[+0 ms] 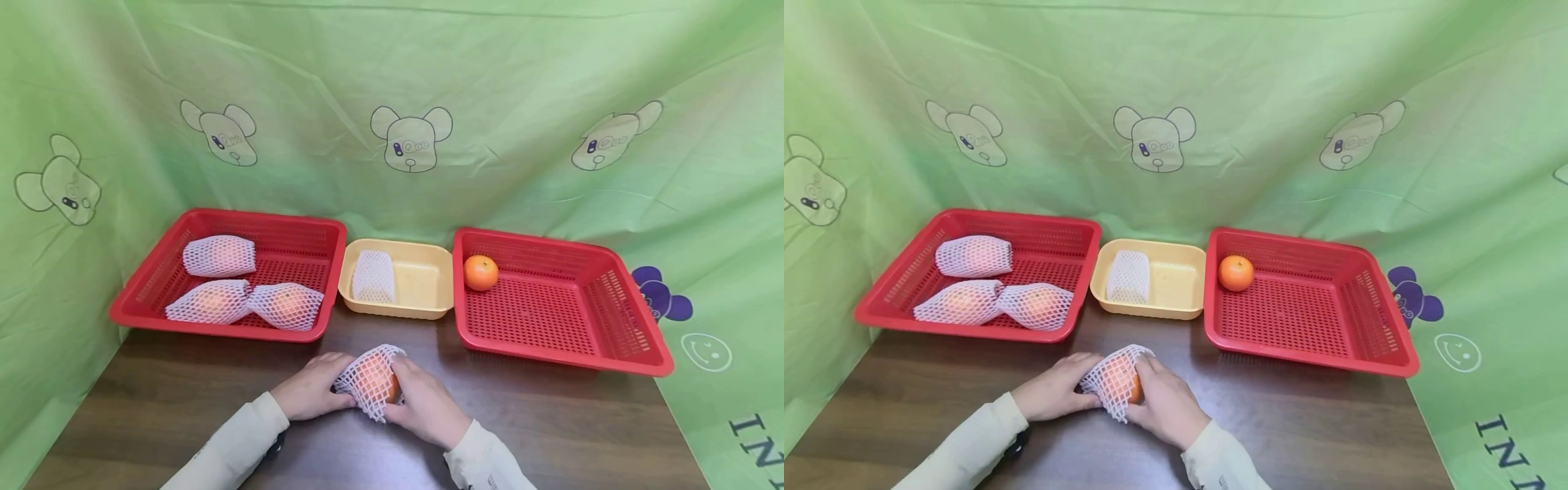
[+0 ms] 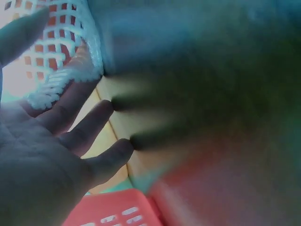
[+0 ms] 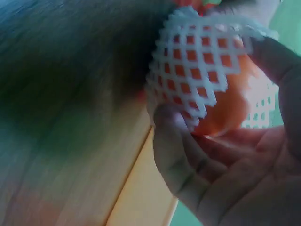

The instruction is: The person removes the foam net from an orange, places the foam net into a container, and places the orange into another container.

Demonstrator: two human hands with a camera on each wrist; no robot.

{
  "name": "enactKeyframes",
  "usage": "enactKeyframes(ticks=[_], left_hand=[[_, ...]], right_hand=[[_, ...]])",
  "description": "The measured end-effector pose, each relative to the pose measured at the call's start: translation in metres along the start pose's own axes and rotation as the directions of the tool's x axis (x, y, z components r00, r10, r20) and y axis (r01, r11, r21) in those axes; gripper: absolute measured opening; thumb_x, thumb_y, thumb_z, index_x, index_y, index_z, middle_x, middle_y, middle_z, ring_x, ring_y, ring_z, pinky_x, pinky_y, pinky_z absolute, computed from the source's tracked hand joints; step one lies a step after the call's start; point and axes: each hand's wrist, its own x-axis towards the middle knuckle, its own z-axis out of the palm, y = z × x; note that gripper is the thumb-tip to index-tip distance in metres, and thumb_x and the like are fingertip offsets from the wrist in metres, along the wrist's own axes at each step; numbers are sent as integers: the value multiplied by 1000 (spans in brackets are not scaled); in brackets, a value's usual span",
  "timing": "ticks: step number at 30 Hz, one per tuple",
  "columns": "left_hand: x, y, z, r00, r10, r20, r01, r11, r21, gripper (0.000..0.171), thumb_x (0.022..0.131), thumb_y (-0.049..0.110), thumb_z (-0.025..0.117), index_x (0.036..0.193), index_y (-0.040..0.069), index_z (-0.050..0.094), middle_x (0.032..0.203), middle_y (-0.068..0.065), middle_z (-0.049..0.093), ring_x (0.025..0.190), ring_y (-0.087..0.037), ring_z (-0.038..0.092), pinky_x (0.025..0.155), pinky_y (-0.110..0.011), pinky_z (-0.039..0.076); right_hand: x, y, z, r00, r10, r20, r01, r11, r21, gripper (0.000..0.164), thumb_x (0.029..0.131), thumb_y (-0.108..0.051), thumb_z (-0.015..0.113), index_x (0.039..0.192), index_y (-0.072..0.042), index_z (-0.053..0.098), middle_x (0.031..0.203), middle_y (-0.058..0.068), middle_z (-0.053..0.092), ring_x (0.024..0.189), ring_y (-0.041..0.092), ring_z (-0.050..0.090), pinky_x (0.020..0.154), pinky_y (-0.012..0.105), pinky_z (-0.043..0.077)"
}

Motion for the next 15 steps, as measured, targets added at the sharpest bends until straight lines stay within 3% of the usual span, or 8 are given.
enactKeyframes(ticks=[5,8,11,13,15], left_hand=[[0,2,3,994,-66,-88,52,987,-155,32,87,13,77,117,14,64,107,7,65,103,-14,59,94,-42,47],[0,6,2,985,-69,-159,23,961,-275,22,86,5,74,103,15,65,94,6,64,90,-11,59,82,-33,50],[-1,12,-3,974,-71,-216,-21,918,-395,18,85,-1,70,97,10,63,89,-1,61,80,-12,57,70,-27,50],[-1,16,-9,965,-71,-252,-51,892,-448,18,85,-4,67,97,8,62,90,-4,58,79,-13,55,66,-25,48],[-2,21,-15,957,-59,-283,-81,885,-458,18,86,-5,66,98,7,61,90,-4,55,77,-14,53,64,-24,46]], right_hand=[[1,0,2,993,114,-1,-114,990,81,67,64,-18,82,122,-1,54,109,5,57,86,17,60,77,36,53],[-3,2,-1,984,175,-32,-168,975,148,66,61,-18,82,119,-5,54,106,0,53,87,14,56,78,34,51],[-10,5,-5,973,206,-103,-189,970,151,70,61,-20,82,124,-4,55,112,1,56,94,16,59,83,37,51],[-15,7,-8,964,220,-149,-201,971,133,73,63,-22,83,128,-6,55,114,0,57,95,17,60,84,38,52],[-19,10,-10,957,228,-177,-211,971,113,77,65,-26,86,132,-8,55,116,-1,58,95,17,61,83,39,53]])
